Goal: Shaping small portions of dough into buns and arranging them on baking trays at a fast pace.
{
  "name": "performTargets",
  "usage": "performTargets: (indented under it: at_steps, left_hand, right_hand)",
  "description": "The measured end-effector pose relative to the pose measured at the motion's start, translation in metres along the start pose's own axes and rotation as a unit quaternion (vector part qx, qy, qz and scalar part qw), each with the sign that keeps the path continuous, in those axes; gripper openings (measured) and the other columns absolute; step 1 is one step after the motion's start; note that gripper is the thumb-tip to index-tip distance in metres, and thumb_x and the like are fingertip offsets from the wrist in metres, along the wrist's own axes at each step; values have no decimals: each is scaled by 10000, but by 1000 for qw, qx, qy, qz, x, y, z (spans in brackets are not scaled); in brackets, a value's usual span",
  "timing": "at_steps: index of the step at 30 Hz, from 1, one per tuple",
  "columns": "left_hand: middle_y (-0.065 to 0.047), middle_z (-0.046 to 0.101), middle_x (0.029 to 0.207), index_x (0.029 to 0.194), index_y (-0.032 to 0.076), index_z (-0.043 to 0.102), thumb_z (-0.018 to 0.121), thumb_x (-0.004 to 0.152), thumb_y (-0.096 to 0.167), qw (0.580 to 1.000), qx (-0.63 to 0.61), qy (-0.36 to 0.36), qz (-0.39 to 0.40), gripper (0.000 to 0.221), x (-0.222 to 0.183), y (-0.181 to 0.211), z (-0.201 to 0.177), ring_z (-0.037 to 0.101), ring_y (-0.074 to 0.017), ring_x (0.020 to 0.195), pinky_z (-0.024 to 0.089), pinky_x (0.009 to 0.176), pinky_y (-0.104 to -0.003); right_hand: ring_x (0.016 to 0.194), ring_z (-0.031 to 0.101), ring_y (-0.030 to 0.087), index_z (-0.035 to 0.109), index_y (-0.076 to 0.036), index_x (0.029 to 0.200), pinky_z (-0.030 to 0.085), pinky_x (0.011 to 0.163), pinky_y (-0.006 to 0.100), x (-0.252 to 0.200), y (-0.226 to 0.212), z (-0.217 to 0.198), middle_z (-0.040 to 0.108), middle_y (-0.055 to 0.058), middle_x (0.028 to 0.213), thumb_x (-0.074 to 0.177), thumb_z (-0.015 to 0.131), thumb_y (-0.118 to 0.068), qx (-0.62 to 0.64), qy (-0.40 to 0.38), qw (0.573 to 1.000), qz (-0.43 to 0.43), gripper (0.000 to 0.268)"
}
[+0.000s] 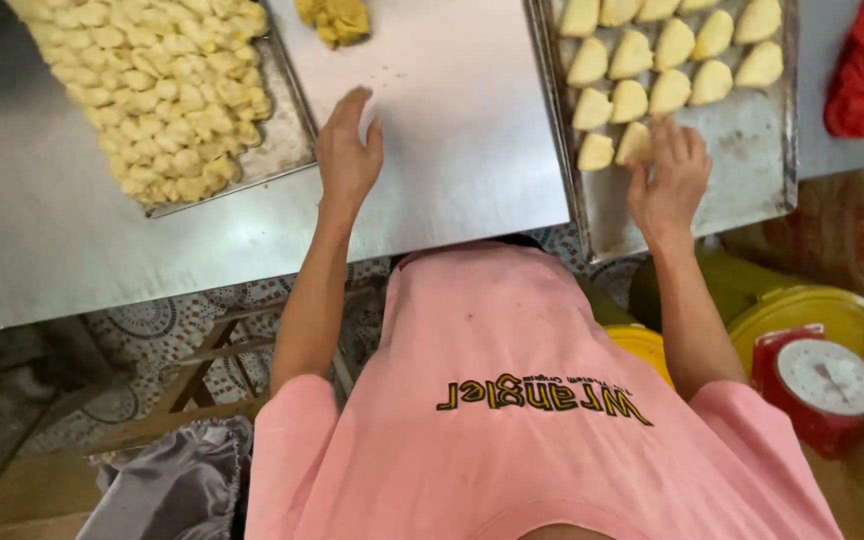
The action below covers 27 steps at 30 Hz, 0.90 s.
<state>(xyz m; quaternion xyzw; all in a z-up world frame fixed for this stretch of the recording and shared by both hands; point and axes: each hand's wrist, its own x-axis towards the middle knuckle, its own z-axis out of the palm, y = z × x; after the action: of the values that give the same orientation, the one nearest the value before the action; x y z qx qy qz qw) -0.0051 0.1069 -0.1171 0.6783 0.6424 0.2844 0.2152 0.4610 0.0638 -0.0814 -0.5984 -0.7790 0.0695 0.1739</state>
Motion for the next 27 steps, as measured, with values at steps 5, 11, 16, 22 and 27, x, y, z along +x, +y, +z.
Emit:
performTargets:
  at_steps: [5, 11, 16, 22, 27]
  left_hand:
    - [-134, 213, 1690, 1657, 189, 269, 768, 1102, 575, 981, 185, 1, 65, 840, 120, -33, -12, 325, -386, 1547, 479, 1049, -590]
    - [-192, 362, 1576, 1453, 130, 533, 670, 1042, 637, 946, 286, -44, 146, 667, 185, -65, 26, 272, -451, 1425, 305, 1073, -693]
    - [-106, 701, 952, 1023, 194, 731, 600, 967, 409, 947, 319, -20, 39, 258, 239, -68, 57, 580, -336, 996, 543, 661, -576]
    - [-127, 539, 1203, 1185, 149, 574, 718, 870, 618, 968, 197, 80, 137, 583, 117, 10, 64, 484, -346, 1091, 369, 853, -514]
    - [-119, 297, 1627, 1581, 219, 394, 582, 1020, 537, 972, 152, -99, 149, 672, 40, 24, 28, 134, -389, 1536, 37, 1127, -829]
  right_hand:
    - [1361, 479, 471, 651, 18, 1393, 289, 1025, 681, -12, -50, -9, 629, 216, 1460, 1162, 507, -389, -40, 37, 997, 50, 489]
    - [1310, 552, 506, 646, 5, 1305, 432, 1021, 612, -44, -124, -26, 636, 210, 1424, 1105, 572, -292, 30, 51, 996, 70, 365]
    - [1175, 635, 351, 708, -31, 1161, 474, 1060, 471, -93, -150, -17, 717, 138, 1256, 960, 696, -181, 137, -41, 972, 186, 251]
    - [1119, 627, 367, 699, -40, 1190, 476, 979, 478, -75, -141, -5, 715, 151, 1214, 990, 641, -296, 133, -49, 980, 136, 331]
    - [1271, 512, 422, 573, -5, 1389, 408, 1093, 535, 25, -147, 74, 615, 187, 1398, 1002, 624, -357, 155, -85, 984, 13, 527]
